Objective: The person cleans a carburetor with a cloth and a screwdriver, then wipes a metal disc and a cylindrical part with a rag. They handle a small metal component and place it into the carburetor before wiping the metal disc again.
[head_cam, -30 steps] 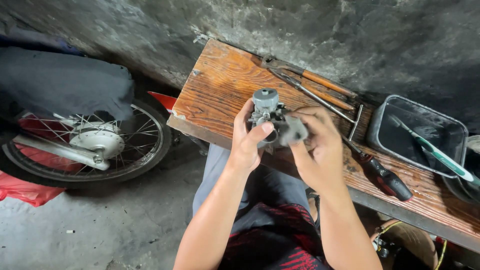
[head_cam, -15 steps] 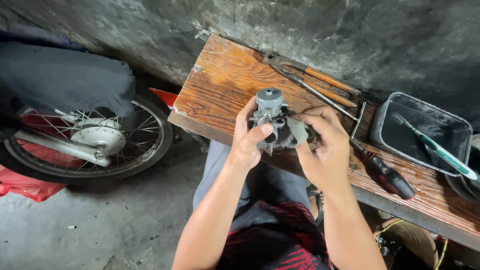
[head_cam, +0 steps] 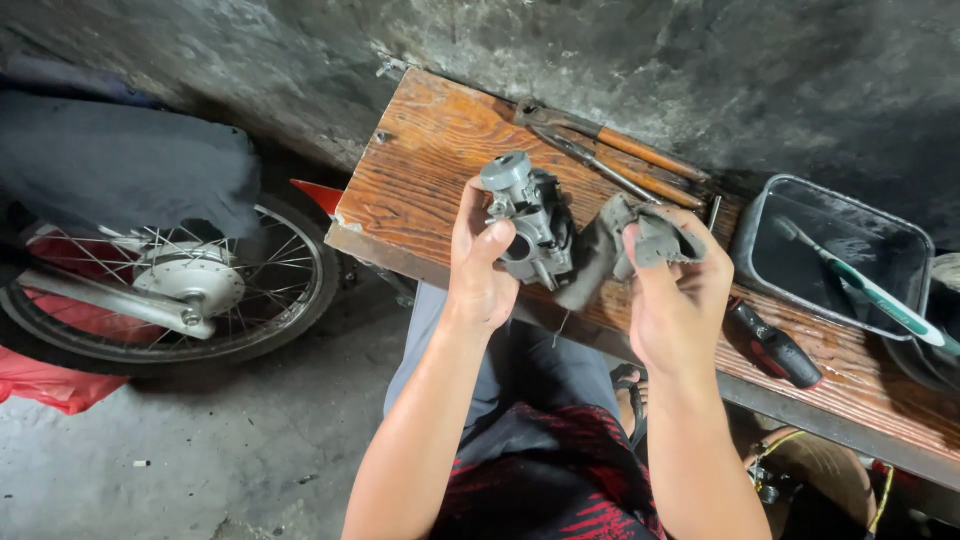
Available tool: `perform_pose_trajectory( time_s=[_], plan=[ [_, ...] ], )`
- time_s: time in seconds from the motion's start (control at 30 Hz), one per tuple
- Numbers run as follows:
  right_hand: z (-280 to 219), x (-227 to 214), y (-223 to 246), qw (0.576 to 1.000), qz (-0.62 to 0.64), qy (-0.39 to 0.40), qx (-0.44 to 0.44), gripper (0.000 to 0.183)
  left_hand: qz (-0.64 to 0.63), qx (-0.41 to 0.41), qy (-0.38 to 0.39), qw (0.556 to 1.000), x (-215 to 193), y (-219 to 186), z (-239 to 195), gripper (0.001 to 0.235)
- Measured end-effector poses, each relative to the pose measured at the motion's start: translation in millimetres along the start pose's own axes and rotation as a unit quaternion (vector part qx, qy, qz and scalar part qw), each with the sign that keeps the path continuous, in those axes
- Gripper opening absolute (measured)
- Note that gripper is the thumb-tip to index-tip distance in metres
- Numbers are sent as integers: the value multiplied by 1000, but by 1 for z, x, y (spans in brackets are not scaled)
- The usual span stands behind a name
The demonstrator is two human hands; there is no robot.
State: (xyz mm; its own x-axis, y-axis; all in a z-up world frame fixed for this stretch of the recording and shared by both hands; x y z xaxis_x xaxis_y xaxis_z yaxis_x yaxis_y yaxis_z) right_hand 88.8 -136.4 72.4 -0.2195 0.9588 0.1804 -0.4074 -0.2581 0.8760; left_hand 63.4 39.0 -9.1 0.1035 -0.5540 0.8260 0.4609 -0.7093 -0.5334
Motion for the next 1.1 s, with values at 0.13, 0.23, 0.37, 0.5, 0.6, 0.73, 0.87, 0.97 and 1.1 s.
perform_pose_trajectory(
  time_s=[0.13, 0.23, 0.37, 0.5, 0.6, 0.73, 0.87, 0.97, 1.1],
  plan=[
    [-6, 4, 7, 997, -59, -48, -32, 8, 5, -20, 4, 1000, 11, -5, 0, 49],
    [-2, 31, 34, 971, -209, 54, -103, 7, 15, -18, 7, 1000, 11, 0, 7, 41],
    [-14, 46, 37, 940, -244, 155, -181, 24, 54, 3, 16, 998, 18, -6, 13, 32],
    [-22, 31, 33, 943, -230, 118, -208, 13, 91, 43, 24, 995, 47, -23, 11, 30],
    [-16, 30, 46, 942, -231, 120, -211, 12, 95, 46, 27, 994, 70, -32, 7, 30],
    [-17, 21, 45, 938, -242, 113, -221, 11, 79, 46, 23, 996, 70, -25, 3, 40],
    [-18, 0, 30, 951, -229, 82, -190, 9, 54, 27, 18, 998, 69, -29, 4, 54],
    [-15, -7, 32, 956, -220, 51, -186, 11, 80, 51, 30, 995, 64, -34, 5, 52],
    [-8, 22, 61, 939, -252, 70, -224, 11, 151, 104, 27, 983, 65, -38, 4, 45]
  ],
)
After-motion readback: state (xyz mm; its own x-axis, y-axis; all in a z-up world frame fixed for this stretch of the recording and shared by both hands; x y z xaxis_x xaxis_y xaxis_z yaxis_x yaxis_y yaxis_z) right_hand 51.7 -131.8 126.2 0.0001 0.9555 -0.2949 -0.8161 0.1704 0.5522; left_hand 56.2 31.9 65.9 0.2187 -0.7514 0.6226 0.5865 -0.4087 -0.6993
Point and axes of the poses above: each hand's wrist, its own z-axis towards the middle knuckle, its own x-axis out of the palm, y = z × x, the point moved 6 cm from there along z, towards the middle knuckle, and after that the axes turned 5 degrees about -x, right-handed, at the moved point
